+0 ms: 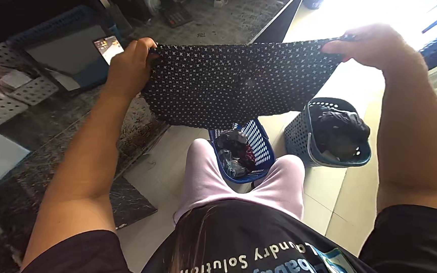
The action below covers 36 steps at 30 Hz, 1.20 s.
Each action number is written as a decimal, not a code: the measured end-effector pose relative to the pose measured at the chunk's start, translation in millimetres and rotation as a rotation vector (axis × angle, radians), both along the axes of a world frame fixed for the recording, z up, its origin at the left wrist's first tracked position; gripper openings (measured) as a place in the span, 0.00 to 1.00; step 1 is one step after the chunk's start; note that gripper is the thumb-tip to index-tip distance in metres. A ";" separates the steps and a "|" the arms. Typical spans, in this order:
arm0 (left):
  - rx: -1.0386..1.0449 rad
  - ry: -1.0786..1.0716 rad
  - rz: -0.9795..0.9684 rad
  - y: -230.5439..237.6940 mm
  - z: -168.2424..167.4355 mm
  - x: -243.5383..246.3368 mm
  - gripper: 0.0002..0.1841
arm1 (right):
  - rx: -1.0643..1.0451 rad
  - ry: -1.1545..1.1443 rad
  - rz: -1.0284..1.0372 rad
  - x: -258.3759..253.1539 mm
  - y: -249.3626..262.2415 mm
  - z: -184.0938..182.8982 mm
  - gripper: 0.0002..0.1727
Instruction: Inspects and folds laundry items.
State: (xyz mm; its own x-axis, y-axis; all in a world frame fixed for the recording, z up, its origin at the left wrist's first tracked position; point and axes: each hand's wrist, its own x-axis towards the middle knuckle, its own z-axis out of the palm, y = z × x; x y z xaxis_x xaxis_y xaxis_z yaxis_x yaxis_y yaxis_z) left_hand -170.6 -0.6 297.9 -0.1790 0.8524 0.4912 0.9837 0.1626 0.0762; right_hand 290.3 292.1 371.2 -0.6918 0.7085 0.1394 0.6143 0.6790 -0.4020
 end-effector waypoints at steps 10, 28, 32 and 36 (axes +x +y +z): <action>-0.011 -0.016 -0.146 34.6 4.5 31.6 0.21 | -0.007 -0.030 -0.098 26.8 13.0 -18.9 0.30; -0.204 -0.091 -0.320 48.6 -46.5 77.7 0.14 | -0.044 0.021 -0.122 40.7 -17.8 -60.7 0.36; -0.162 -0.308 -0.256 42.7 -78.4 90.3 0.28 | -0.018 0.035 -0.028 13.4 -48.0 -73.9 0.15; -0.244 -0.455 -0.094 30.2 -111.7 115.9 0.36 | -0.089 0.154 0.044 -8.3 -67.8 -93.1 0.13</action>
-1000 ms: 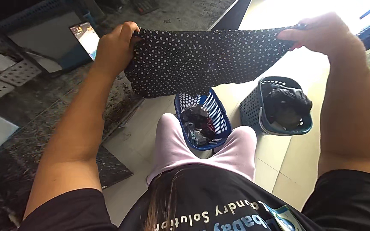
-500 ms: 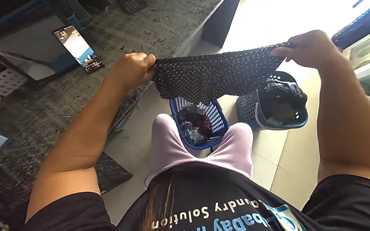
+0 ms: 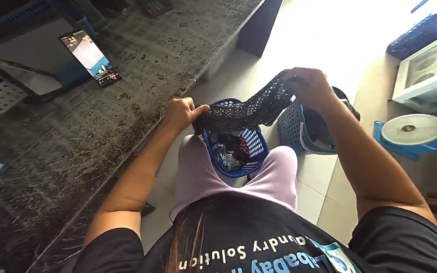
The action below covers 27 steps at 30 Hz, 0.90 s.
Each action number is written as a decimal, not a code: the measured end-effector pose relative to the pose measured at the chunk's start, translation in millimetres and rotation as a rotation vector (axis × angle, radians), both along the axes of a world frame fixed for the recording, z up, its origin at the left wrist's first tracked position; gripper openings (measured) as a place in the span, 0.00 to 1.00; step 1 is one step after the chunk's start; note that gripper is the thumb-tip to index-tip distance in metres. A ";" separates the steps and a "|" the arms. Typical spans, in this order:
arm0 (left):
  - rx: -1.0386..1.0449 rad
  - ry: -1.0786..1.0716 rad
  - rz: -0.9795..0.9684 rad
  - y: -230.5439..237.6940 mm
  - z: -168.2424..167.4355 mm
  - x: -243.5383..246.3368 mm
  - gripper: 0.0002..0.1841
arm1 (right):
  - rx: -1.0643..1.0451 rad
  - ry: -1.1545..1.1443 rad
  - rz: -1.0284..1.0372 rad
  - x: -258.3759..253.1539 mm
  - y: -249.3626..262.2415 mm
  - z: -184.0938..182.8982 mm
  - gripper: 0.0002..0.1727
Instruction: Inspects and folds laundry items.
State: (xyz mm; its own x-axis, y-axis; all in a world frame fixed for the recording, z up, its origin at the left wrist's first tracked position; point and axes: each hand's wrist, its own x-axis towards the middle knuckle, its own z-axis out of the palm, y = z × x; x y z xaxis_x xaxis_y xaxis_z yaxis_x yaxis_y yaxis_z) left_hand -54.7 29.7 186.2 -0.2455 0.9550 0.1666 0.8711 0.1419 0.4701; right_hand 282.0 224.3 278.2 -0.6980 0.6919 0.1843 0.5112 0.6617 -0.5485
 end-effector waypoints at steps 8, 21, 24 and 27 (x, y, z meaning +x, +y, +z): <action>-0.035 -0.268 -0.059 12.7 -29.1 89.4 0.45 | -0.104 0.054 0.297 -63.5 -45.2 -30.4 0.24; 0.186 -0.676 0.004 -13.7 29.4 54.6 0.10 | -0.280 0.159 0.071 -46.8 -58.2 -77.1 0.12; 0.161 -0.698 0.120 -24.9 21.1 32.1 0.12 | -0.620 0.393 0.140 -38.5 -62.0 -84.1 0.12; 0.179 -0.749 0.162 -39.2 12.1 13.2 0.10 | -0.713 0.495 0.182 -31.0 -57.8 -83.6 0.15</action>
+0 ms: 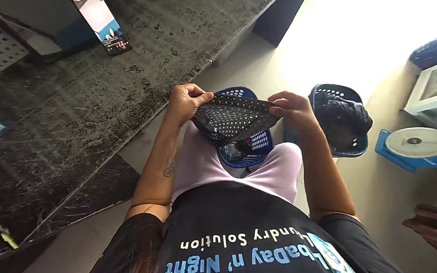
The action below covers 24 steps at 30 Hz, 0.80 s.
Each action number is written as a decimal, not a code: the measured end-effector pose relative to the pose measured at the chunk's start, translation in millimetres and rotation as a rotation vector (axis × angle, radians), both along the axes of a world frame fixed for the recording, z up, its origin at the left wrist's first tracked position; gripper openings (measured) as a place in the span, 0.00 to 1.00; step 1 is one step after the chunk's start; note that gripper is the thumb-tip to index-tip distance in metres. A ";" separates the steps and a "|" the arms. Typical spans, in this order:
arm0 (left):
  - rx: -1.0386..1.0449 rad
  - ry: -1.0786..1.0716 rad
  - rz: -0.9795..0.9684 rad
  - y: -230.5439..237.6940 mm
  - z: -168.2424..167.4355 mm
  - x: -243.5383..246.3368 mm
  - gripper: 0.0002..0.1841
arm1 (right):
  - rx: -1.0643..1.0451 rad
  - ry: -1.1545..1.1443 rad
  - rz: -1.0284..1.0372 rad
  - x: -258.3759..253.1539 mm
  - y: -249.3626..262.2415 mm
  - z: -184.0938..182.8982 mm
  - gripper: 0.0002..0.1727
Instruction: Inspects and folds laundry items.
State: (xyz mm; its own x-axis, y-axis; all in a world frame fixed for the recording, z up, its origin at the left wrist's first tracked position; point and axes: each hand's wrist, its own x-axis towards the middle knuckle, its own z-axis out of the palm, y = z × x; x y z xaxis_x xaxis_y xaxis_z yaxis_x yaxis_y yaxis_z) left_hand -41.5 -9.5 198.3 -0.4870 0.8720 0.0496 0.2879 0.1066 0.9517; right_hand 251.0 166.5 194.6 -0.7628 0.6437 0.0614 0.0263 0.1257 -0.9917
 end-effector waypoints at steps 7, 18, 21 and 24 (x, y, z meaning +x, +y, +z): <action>0.021 -0.084 0.014 -15.8 -7.3 -5.9 0.06 | -0.028 0.009 -0.013 1.2 10.0 9.3 0.21; -0.112 -0.274 -0.710 -20.3 -12.2 14.6 0.09 | -0.135 0.251 0.036 -0.2 0.5 19.9 0.18; 0.006 -0.406 -0.992 -17.5 -31.6 22.5 0.03 | -0.273 0.394 0.149 -2.0 -9.1 27.6 0.16; 0.290 -0.827 -0.976 -21.5 -53.9 34.8 0.10 | -0.241 0.409 0.100 -12.3 -18.1 20.3 0.14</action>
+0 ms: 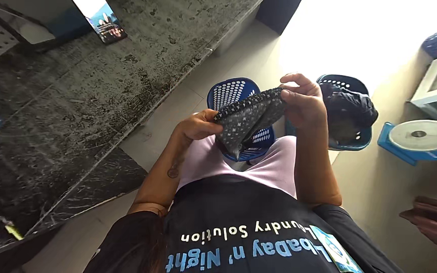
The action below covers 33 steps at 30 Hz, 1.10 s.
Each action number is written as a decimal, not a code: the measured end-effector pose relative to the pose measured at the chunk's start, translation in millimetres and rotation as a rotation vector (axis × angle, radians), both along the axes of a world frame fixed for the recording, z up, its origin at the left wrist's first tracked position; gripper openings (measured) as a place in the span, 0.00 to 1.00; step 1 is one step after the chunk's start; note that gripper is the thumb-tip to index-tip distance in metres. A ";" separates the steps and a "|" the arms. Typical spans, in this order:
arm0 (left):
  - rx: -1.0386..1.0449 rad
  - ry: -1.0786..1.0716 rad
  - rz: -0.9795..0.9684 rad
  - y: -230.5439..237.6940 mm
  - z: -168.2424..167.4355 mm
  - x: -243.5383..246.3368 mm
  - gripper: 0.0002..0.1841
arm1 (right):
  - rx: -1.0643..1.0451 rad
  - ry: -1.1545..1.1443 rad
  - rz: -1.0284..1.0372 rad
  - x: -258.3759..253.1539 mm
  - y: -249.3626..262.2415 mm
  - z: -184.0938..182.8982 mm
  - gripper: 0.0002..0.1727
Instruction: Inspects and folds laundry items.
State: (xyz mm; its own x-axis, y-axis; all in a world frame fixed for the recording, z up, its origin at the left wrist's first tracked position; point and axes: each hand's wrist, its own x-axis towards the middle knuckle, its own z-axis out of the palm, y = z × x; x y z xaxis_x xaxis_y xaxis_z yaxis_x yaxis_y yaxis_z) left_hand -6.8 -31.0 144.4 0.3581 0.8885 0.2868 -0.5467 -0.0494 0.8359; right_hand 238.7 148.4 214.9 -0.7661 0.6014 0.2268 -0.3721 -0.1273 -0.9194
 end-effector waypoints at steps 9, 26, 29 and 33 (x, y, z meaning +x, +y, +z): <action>-0.376 -0.126 0.356 7.0 6.0 47.3 0.31 | -0.022 -0.558 -0.136 -28.1 -89.1 -91.2 0.30; -0.250 1.367 1.092 49.6 -61.2 38.6 0.17 | 0.137 0.006 -0.509 33.5 -71.4 32.2 0.18; -0.398 1.249 1.133 57.1 -86.0 32.6 0.19 | 0.031 0.121 -0.574 53.7 -67.2 32.7 0.16; -0.818 0.739 0.783 66.7 -99.1 34.5 0.25 | -0.097 0.284 -0.604 70.4 -47.1 11.0 0.14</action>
